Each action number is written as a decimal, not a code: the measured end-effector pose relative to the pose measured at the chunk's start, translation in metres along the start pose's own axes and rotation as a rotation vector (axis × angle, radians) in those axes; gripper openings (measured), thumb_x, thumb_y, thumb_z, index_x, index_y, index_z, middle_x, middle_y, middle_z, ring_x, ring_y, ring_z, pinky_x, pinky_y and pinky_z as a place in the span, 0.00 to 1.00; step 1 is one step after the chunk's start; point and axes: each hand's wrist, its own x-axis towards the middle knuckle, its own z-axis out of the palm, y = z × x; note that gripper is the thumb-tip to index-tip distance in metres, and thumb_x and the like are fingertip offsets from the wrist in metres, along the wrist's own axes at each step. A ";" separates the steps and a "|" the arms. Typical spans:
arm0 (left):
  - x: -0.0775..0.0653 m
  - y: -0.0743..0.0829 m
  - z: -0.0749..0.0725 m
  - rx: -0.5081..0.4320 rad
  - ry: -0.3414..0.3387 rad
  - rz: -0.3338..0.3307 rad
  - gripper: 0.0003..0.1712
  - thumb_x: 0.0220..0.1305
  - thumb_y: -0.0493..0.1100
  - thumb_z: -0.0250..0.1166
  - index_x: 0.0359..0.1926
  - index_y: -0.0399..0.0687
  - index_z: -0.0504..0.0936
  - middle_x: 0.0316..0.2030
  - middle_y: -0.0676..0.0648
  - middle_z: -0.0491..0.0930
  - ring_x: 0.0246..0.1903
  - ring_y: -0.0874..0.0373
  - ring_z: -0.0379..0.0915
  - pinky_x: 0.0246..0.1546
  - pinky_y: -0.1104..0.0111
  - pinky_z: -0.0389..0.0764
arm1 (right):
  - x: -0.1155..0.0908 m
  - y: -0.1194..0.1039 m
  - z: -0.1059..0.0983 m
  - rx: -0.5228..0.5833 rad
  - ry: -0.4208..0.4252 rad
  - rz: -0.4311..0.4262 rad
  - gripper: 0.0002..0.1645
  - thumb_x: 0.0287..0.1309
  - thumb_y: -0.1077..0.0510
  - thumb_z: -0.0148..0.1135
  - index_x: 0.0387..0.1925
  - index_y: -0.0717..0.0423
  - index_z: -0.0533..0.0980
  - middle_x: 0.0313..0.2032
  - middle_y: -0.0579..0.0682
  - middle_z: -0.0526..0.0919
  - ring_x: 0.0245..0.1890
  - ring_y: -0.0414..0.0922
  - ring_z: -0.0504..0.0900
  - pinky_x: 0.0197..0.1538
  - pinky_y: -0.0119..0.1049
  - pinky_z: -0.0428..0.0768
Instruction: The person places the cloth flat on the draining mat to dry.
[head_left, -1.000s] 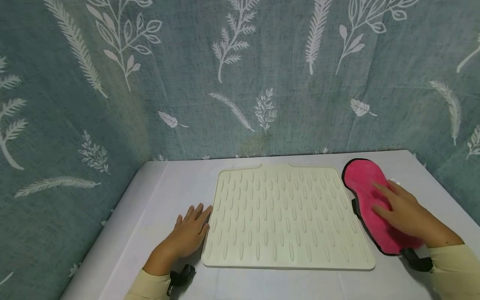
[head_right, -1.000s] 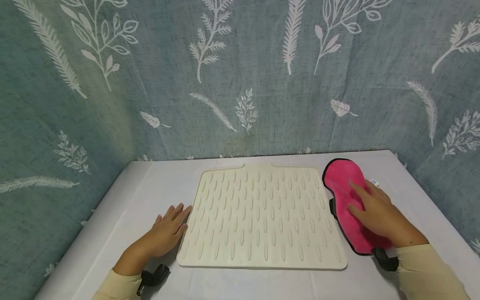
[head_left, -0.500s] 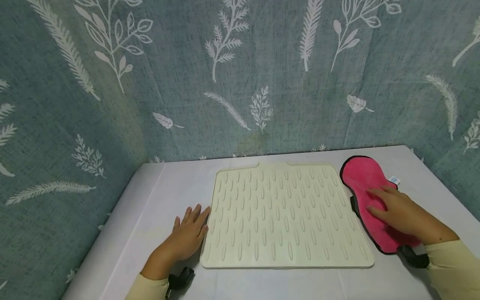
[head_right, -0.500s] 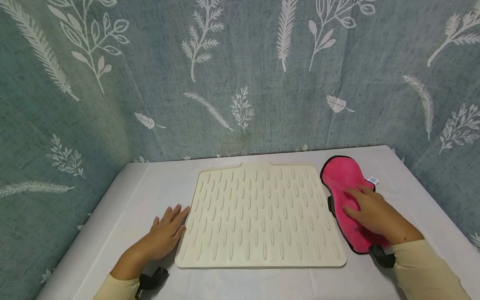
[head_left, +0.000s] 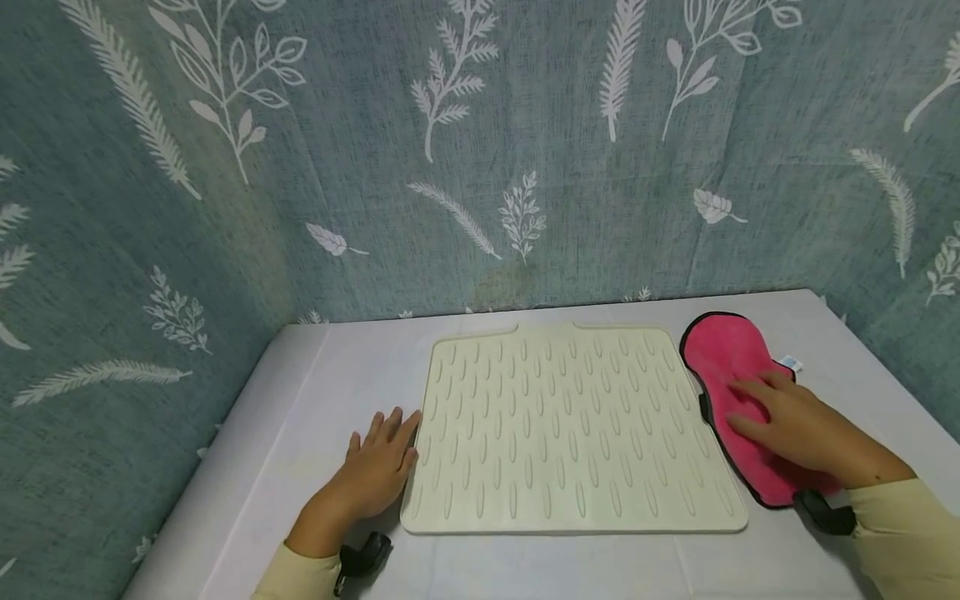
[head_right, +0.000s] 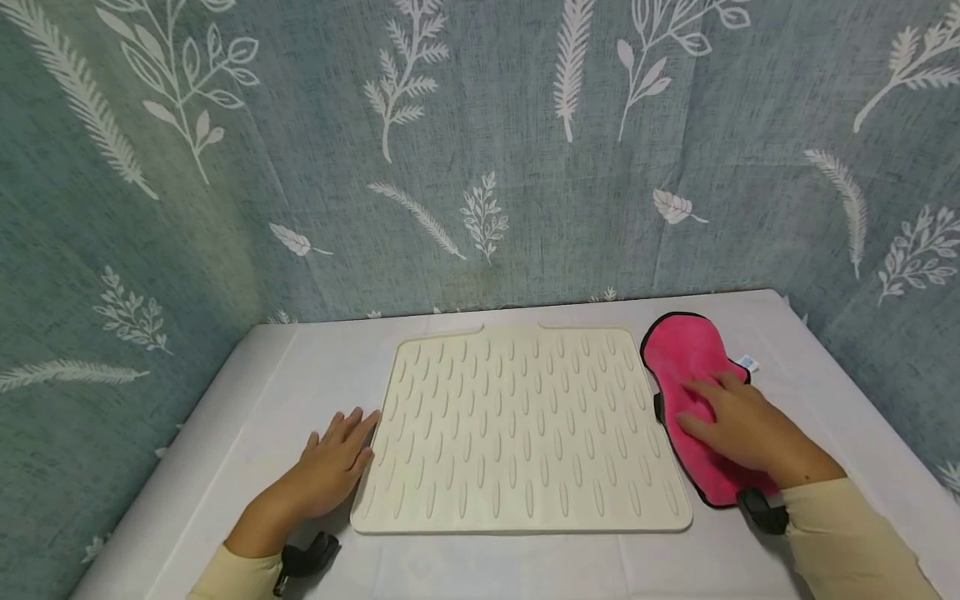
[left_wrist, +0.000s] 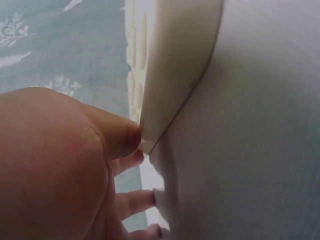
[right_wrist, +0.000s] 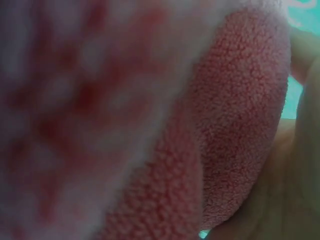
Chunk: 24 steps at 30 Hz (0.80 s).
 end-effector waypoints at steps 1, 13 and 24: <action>0.000 0.000 0.000 0.000 -0.002 0.000 0.33 0.78 0.49 0.49 0.78 0.48 0.54 0.77 0.32 0.49 0.76 0.29 0.37 0.68 0.28 0.41 | 0.000 0.000 0.000 0.005 -0.013 0.008 0.43 0.66 0.39 0.60 0.68 0.67 0.66 0.64 0.81 0.60 0.59 0.81 0.64 0.53 0.75 0.69; 0.002 0.002 0.001 0.012 0.001 -0.012 0.33 0.77 0.49 0.50 0.78 0.49 0.55 0.77 0.32 0.50 0.76 0.29 0.37 0.68 0.28 0.42 | -0.002 -0.005 0.004 -0.046 -0.013 0.022 0.49 0.56 0.40 0.68 0.67 0.68 0.65 0.63 0.81 0.61 0.59 0.83 0.63 0.50 0.76 0.70; 0.002 0.001 0.001 0.019 0.034 0.006 0.32 0.76 0.47 0.51 0.77 0.48 0.57 0.75 0.31 0.52 0.75 0.27 0.40 0.67 0.28 0.44 | 0.003 -0.007 0.002 -0.037 -0.008 -0.033 0.42 0.56 0.45 0.70 0.63 0.69 0.69 0.62 0.80 0.65 0.60 0.77 0.66 0.55 0.72 0.70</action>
